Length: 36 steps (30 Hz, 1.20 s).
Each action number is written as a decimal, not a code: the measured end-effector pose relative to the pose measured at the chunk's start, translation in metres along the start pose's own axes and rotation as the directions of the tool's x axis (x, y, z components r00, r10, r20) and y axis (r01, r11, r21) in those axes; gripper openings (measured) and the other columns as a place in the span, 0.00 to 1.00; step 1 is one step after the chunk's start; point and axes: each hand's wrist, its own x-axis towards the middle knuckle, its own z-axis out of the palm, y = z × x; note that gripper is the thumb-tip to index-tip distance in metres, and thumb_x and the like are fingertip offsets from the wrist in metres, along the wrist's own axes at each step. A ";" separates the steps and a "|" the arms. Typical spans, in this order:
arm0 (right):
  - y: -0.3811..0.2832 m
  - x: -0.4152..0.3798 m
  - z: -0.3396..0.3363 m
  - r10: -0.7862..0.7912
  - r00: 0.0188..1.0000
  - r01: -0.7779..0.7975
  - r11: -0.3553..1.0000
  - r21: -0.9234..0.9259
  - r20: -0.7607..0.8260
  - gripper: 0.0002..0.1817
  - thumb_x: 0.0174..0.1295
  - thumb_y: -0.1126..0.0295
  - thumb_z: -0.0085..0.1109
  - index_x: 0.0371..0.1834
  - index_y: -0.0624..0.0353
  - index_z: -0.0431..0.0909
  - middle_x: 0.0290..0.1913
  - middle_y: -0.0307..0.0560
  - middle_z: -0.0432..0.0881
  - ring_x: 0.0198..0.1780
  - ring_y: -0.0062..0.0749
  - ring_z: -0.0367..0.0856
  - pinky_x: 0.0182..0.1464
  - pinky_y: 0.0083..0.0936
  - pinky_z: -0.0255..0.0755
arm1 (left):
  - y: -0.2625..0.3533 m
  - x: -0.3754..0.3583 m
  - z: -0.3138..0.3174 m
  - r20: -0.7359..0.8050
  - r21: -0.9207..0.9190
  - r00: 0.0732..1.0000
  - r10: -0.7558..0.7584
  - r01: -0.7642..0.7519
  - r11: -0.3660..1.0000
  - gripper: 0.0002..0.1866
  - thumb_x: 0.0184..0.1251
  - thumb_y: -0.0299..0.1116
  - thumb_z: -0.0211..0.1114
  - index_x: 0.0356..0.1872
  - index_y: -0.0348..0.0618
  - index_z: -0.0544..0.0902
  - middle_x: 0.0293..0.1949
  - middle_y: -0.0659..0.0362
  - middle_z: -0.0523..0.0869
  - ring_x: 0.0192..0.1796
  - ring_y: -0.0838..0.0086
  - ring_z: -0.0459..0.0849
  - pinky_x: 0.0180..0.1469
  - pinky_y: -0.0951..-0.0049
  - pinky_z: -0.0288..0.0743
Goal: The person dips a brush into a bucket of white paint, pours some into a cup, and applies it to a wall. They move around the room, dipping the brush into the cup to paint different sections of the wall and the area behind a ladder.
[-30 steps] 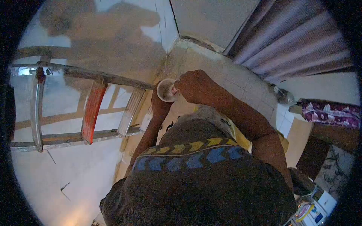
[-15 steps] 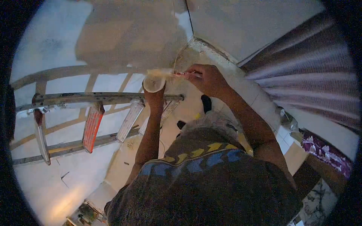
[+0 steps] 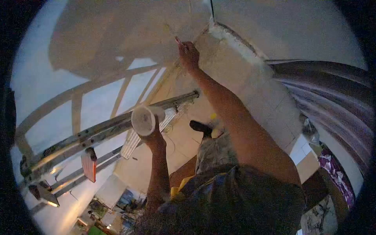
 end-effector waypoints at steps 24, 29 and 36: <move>0.089 0.012 0.064 0.137 0.871 0.115 0.877 -0.467 0.472 0.15 0.71 0.54 0.50 0.46 0.51 0.78 0.41 0.50 0.86 0.44 0.55 0.85 0.50 0.52 0.75 | -0.063 -0.071 -0.012 0.060 0.234 0.981 -0.182 0.164 0.958 0.41 0.50 0.25 0.81 0.65 0.41 0.68 0.60 0.51 0.75 0.62 0.61 0.75 0.67 0.57 0.68; 0.074 0.075 0.041 0.190 0.982 -0.179 0.917 -0.357 -0.004 0.17 0.74 0.55 0.46 0.46 0.57 0.76 0.38 0.59 0.85 0.42 0.59 0.84 0.48 0.55 0.75 | -0.036 -0.064 -0.013 0.092 0.235 0.986 -0.138 0.113 0.965 0.40 0.50 0.26 0.80 0.65 0.41 0.68 0.60 0.51 0.75 0.64 0.62 0.74 0.67 0.57 0.69; 0.026 0.010 0.062 0.031 0.963 0.052 0.953 -0.297 0.267 0.11 0.71 0.61 0.49 0.43 0.56 0.76 0.39 0.59 0.85 0.42 0.59 0.84 0.47 0.54 0.75 | -0.024 -0.069 -0.014 0.118 0.163 0.981 -0.155 0.135 0.977 0.42 0.49 0.27 0.81 0.66 0.40 0.67 0.61 0.51 0.75 0.64 0.62 0.75 0.65 0.58 0.71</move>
